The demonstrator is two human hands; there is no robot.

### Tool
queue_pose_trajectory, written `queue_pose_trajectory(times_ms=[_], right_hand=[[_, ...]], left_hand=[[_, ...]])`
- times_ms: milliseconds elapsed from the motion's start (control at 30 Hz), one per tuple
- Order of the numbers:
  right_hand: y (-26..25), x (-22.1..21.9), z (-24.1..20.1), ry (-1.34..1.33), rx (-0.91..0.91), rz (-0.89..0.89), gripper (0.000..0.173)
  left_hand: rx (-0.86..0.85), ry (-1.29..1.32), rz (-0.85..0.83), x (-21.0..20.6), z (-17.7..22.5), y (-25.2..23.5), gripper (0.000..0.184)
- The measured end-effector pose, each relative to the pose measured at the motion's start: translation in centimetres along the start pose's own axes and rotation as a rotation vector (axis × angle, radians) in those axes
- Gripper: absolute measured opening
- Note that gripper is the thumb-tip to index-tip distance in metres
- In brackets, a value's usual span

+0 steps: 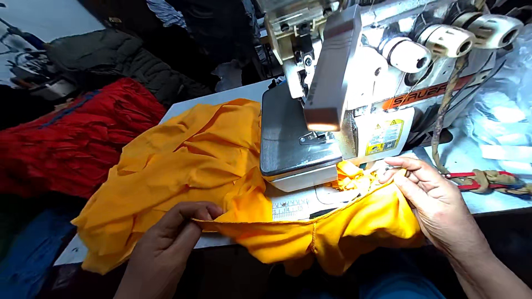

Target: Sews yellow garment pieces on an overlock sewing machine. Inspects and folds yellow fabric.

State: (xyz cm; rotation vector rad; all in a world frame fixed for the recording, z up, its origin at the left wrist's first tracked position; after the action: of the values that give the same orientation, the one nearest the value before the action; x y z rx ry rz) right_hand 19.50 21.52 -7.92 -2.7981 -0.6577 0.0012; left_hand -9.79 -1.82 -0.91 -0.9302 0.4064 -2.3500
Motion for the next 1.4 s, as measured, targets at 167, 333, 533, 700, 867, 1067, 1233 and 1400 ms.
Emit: queue_pose_trajectory(times_ms=[167, 333, 533, 700, 867, 1067, 1233, 1400], right_hand=[[-0.1, 0.4, 0.1, -0.002, -0.032, 0.034, 0.032], [0.0, 0.4, -0.1, 0.007, -0.04, 0.046, 0.031], [-0.1, 0.3, -0.2, -0.007, -0.057, 0.033, 0.03], [-0.2, 0.1, -0.2, -0.056, -0.132, 0.002, 0.03], [-0.3, 0.1, 0.1, -0.208, -0.328, -0.036, 0.028], [-0.8, 1.9, -1.6, 0.113, -0.186, 0.011, 0.028], [0.1, 4.8, -4.1, 0.658, 0.11, 0.143, 0.025], [1.3, 6.8, -3.2, 0.965, 0.219, 0.072, 0.025]], left_hand=[[0.103, 0.088, 0.047, 0.6, -0.8, -0.5, 0.018], [0.064, -0.332, -0.04, 1.6, -0.4, -0.4, 0.022], [-0.186, -0.671, -0.213, 0.2, 1.9, -0.7, 0.028], [0.082, -0.156, -0.188, -0.5, 2.2, -0.8, 0.015], [0.236, 0.585, -0.129, -4.8, 3.4, -1.3, 0.023], [0.353, 0.713, 0.115, -8.8, 2.8, -1.8, 0.035], [0.361, 0.628, 0.166, -13.5, 1.0, -0.5, 0.028], [0.059, 0.287, 0.118, -14.6, 1.2, 0.1, 0.019]])
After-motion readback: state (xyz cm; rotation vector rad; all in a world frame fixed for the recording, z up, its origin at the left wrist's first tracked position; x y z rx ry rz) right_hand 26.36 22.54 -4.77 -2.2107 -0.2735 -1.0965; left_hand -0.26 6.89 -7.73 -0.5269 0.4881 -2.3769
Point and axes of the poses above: each hand's wrist, its own y-axis away from the middle knuckle, its own x-axis out of the back of the hand, z = x × y, the point moved 8 cm from there along -y, towards the middle knuckle, and after that the axes turned 9 degrees about -x, right-handed, at the moved point
